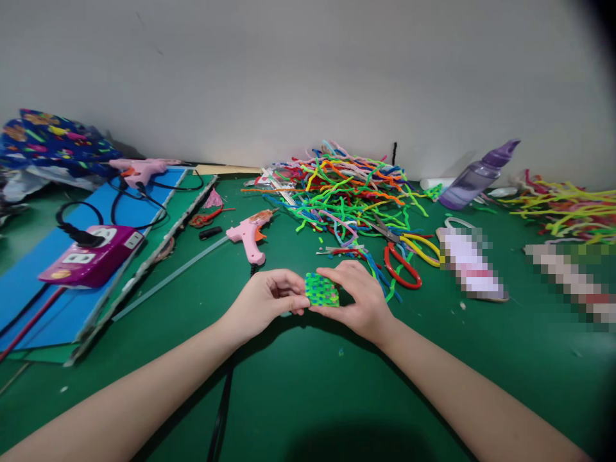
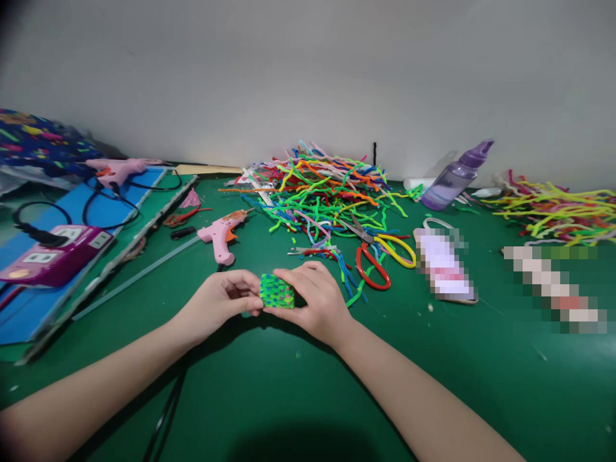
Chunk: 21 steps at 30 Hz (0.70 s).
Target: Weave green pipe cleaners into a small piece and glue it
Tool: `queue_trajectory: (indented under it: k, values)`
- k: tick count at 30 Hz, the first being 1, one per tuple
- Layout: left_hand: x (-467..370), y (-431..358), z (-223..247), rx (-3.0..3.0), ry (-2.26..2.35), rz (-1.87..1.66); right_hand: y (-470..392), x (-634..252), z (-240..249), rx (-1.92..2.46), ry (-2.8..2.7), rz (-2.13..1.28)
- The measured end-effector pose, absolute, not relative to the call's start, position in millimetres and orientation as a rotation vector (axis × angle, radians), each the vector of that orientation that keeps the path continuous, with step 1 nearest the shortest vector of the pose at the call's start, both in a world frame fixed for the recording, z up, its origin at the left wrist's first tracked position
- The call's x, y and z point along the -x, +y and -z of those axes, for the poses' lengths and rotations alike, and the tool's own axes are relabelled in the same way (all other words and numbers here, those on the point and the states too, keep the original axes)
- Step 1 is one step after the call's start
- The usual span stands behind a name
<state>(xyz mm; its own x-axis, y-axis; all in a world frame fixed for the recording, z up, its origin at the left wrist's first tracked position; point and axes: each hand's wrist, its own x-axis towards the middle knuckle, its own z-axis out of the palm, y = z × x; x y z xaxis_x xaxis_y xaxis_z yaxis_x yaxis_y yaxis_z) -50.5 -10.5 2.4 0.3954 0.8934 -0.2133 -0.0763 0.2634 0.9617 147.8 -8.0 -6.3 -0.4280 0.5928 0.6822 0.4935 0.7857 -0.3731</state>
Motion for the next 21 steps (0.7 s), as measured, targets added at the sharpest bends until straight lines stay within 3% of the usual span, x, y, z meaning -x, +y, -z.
queue_trajectory:
  k: [21]
  values:
    - [50.0,-10.4,-2.4,-1.118,0.892,-0.805,-9.6,-145.2,9.9,0.887,-2.082,-0.303]
